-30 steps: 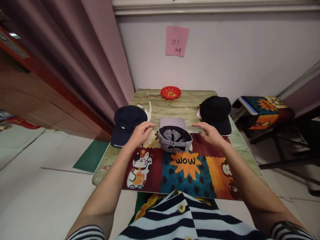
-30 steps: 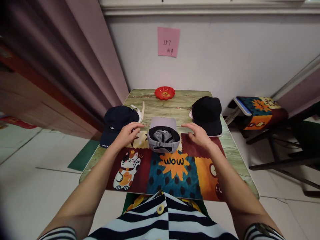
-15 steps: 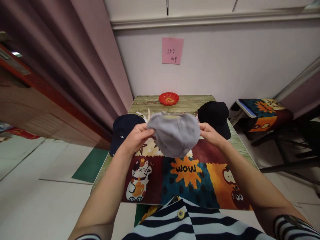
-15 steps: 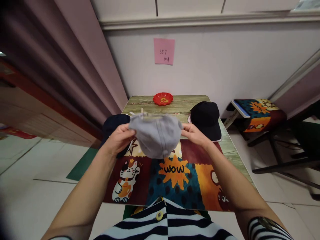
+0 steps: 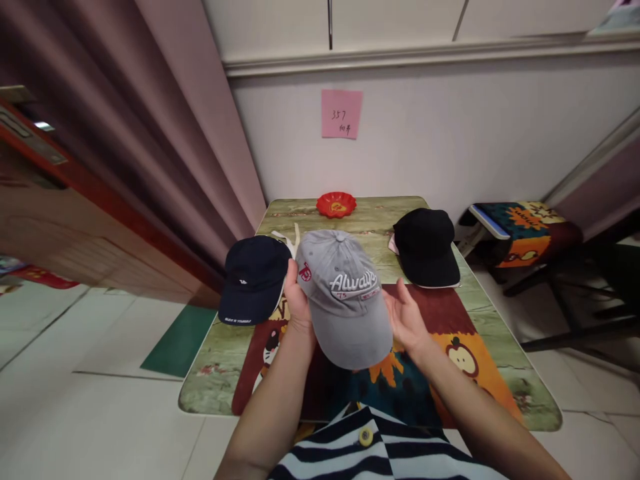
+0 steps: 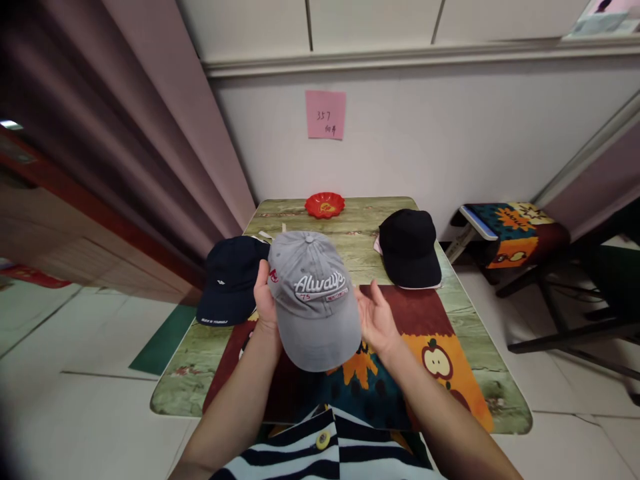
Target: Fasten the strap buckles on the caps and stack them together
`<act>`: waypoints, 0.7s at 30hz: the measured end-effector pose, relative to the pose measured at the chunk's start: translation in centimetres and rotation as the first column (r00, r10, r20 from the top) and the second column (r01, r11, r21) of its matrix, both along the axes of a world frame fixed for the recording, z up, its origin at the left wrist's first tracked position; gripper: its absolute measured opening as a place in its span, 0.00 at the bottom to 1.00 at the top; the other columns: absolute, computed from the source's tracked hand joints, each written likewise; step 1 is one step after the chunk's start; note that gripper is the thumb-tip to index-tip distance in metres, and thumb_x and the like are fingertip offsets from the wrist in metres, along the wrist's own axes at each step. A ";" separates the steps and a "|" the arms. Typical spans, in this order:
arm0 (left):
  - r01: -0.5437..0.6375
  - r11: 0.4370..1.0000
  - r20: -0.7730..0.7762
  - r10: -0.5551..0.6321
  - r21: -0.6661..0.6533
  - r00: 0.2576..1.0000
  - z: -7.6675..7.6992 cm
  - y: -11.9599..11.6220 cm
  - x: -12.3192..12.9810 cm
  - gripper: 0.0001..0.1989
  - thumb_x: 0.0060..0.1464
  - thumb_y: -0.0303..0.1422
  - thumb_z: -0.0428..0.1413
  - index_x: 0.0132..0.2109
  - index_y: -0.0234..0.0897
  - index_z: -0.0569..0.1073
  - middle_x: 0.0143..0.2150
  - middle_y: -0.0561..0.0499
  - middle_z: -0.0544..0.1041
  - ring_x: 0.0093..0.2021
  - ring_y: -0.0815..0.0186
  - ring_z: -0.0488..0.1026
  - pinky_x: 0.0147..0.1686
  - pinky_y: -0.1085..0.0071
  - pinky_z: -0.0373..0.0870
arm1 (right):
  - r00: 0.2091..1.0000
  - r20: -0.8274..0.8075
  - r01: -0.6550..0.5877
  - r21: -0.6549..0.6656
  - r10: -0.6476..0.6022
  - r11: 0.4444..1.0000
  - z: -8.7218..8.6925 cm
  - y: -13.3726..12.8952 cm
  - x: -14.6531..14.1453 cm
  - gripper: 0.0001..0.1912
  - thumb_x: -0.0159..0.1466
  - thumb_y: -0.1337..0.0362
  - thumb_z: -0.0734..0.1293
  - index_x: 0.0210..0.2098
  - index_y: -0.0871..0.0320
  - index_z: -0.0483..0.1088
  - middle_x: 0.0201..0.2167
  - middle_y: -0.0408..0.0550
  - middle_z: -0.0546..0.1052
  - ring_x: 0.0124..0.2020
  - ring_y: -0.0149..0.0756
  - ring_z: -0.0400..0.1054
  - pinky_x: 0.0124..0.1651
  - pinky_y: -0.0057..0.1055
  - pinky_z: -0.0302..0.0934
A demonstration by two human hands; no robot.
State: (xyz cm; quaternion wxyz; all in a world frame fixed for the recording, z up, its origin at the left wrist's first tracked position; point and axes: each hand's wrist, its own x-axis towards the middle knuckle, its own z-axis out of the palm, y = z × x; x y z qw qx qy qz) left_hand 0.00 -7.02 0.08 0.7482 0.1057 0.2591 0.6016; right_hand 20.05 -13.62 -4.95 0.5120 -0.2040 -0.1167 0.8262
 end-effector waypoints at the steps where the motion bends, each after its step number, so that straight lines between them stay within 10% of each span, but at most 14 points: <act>1: -0.030 0.999 -0.004 0.030 -0.015 1.000 0.0 0.4 0.0 0.28 0.66 0.50 0.45 0.58 0.36 0.76 0.56 0.45 0.80 0.63 0.53 0.72 0.65 0.52 0.65 | 0.999 -0.030 0.023 -0.007 -0.023 1.000 -0.5 -1.2 -0.3 0.30 0.69 0.40 0.60 0.57 0.57 0.70 0.51 0.53 0.81 0.56 0.45 0.74 0.61 0.49 0.66; 8: 0.108 0.986 -0.359 -0.055 0.130 0.932 -3.7 0.6 1.9 0.41 0.61 0.64 0.36 0.52 0.38 0.79 0.48 0.42 0.83 0.51 0.53 0.79 0.51 0.55 0.76 | 0.960 0.121 0.264 -0.077 -0.254 0.961 -0.7 -3.3 0.1 0.13 0.64 0.67 0.70 0.49 0.53 0.75 0.45 0.44 0.84 0.48 0.39 0.79 0.56 0.39 0.73; 13: 0.231 0.968 -0.831 -0.045 0.101 0.555 -8.5 -2.6 2.4 0.41 0.59 0.66 0.38 0.42 0.33 0.79 0.38 0.38 0.82 0.33 0.57 0.78 0.33 0.60 0.75 | 0.829 0.360 0.395 0.163 -0.427 0.904 5.0 3.6 6.0 0.17 0.59 0.64 0.73 0.49 0.56 0.74 0.45 0.47 0.84 0.51 0.43 0.78 0.56 0.39 0.74; 16: 0.301 0.915 -0.927 0.158 0.267 0.341 -10.1 -4.1 2.1 0.30 0.63 0.56 0.46 0.44 0.35 0.79 0.41 0.42 0.81 0.36 0.60 0.77 0.38 0.63 0.75 | 0.734 0.357 0.471 0.346 -0.578 0.811 9.1 7.3 9.9 0.16 0.60 0.64 0.72 0.48 0.55 0.74 0.44 0.46 0.84 0.52 0.42 0.77 0.56 0.40 0.74; 21: 0.370 0.873 -0.933 0.217 0.318 0.288 -10.0 -4.4 1.8 0.23 0.67 0.47 0.45 0.43 0.35 0.79 0.41 0.44 0.81 0.37 0.61 0.77 0.40 0.65 0.74 | 0.553 0.256 0.643 0.474 -0.793 0.601 10.7 10.0 15.5 0.11 0.65 0.64 0.67 0.47 0.55 0.73 0.45 0.46 0.82 0.56 0.39 0.74 0.57 0.41 0.72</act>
